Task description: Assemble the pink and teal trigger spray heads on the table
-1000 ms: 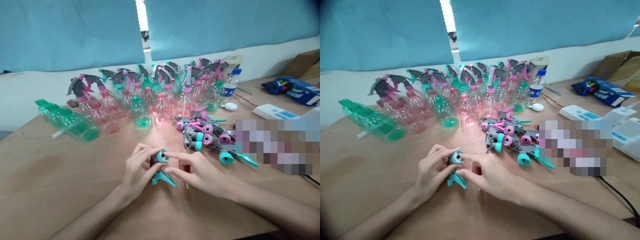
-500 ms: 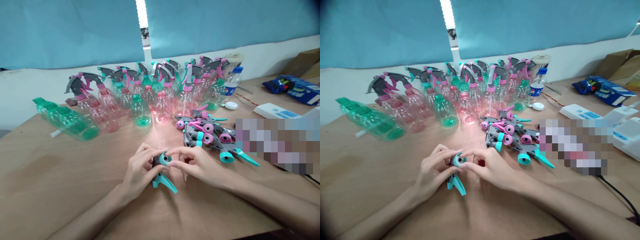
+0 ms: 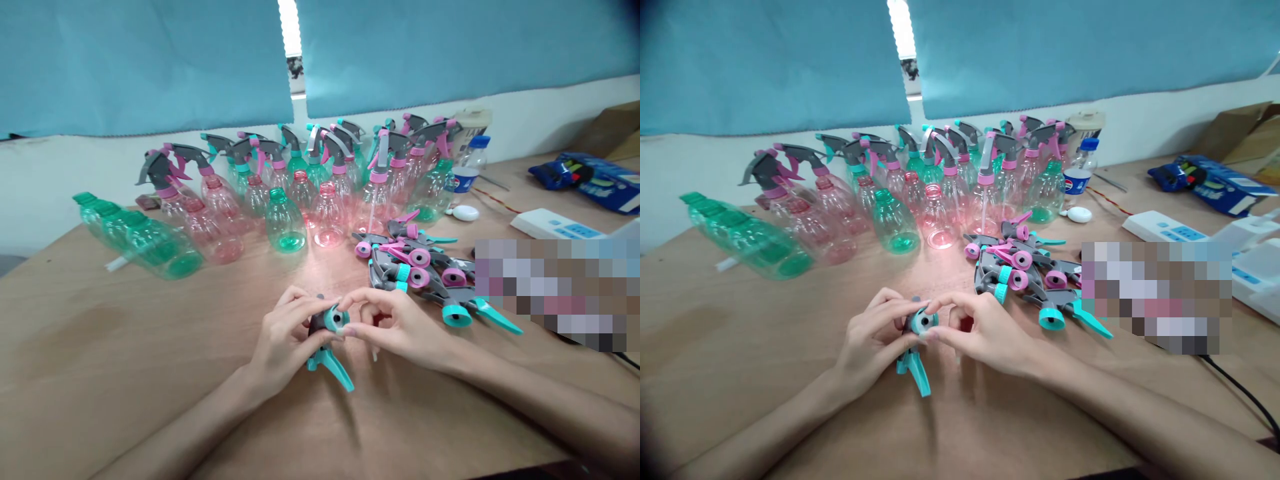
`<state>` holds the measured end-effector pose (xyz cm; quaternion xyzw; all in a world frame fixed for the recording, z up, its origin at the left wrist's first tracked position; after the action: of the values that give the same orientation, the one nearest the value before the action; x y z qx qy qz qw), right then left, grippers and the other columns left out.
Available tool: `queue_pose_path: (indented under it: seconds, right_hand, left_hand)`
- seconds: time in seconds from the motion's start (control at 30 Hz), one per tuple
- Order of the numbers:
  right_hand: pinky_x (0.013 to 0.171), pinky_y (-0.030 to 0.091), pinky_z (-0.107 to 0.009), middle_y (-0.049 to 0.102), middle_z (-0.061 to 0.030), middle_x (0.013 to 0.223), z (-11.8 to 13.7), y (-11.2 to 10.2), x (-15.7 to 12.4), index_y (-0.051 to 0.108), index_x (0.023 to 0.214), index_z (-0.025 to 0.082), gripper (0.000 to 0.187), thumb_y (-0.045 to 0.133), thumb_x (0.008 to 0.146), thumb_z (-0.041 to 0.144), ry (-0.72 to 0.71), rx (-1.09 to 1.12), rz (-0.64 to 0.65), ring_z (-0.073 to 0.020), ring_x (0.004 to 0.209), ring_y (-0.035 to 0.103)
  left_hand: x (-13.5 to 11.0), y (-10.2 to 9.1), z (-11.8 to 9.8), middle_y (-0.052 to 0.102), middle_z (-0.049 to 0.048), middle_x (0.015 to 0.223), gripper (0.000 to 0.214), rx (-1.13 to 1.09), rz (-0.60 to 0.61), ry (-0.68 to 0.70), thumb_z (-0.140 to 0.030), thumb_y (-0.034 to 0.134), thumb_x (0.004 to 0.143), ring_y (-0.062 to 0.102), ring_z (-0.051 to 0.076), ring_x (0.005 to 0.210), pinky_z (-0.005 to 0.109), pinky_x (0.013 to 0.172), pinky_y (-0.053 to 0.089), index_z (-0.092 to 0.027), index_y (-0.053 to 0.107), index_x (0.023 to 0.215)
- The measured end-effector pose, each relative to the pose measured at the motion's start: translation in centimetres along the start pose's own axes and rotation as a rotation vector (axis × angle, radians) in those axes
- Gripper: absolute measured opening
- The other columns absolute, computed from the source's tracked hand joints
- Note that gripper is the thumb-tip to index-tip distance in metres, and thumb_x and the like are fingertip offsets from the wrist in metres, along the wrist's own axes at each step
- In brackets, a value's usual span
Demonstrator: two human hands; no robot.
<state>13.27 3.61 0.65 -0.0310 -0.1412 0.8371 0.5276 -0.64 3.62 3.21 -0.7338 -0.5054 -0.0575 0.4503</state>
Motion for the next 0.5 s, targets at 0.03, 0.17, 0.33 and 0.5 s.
queue_pose_path:
  seconds: [0.03, 0.17, 0.33, 0.5]
  right_hand:
    - [0.045, 0.036, -0.019, 0.05, 0.0075, 0.052, 0.0, 0.0, 0.0, 0.061, 0.099, 0.016, 0.025, 0.064, 0.082, 0.035, -0.001, 0.002, 0.015, -0.0078, 0.046, 0.05]
    - [0.045, 0.034, -0.019, 0.048, 0.0064, 0.052, 0.2, -0.5, 0.2, 0.062, 0.089, 0.016, 0.024, 0.057, 0.087, 0.039, -0.025, -0.068, 0.052, -0.0073, 0.048, 0.046]
    - [0.045, 0.03, -0.018, 0.043, 0.0064, 0.055, 1.2, -0.7, 0.3, 0.065, 0.088, 0.017, 0.019, 0.056, 0.088, 0.034, -0.163, -0.204, 0.08, -0.0063, 0.048, 0.039]
    - [0.046, 0.03, -0.018, 0.047, 0.006, 0.054, 1.5, -0.7, 0.4, 0.066, 0.087, 0.017, 0.017, 0.058, 0.087, 0.032, -0.243, -0.318, 0.074, -0.0061, 0.047, 0.038]
  left_hand:
    - [0.0, 0.0, -0.1, 0.064, 0.0031, 0.076, 0.031, 0.009, 0.004, 0.012, -0.02, 0.071, 0.077, 0.051, 0.017, 0.075, 0.025, 0.06, 0.048, -0.02, 0.065, 0.107]
    - [0.0, 0.1, -0.8, 0.066, 0.0029, 0.076, 0.027, 0.046, 0.006, 0.069, -0.024, 0.071, 0.077, 0.051, 0.017, 0.074, 0.027, 0.062, 0.048, -0.02, 0.066, 0.104]
    - [0.0, 0.1, -1.3, 0.068, 0.0042, 0.079, 0.023, 0.051, 0.007, 0.115, -0.026, 0.069, 0.079, 0.052, 0.017, 0.075, 0.029, 0.064, 0.048, -0.02, 0.066, 0.101]
    - [0.0, 0.5, -1.2, 0.068, 0.0038, 0.08, 0.025, 0.018, 0.04, 0.119, -0.022, 0.072, 0.076, 0.05, 0.017, 0.076, 0.028, 0.065, 0.048, -0.017, 0.065, 0.099]
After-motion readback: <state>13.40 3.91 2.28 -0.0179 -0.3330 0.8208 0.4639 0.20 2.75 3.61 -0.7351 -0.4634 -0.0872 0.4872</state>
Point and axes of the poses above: each hand's wrist, its own x-axis towards the middle knuckle, its own y-axis out of the palm, z = x × y, the point moved 7 cm from there along x, towards the middle knuckle
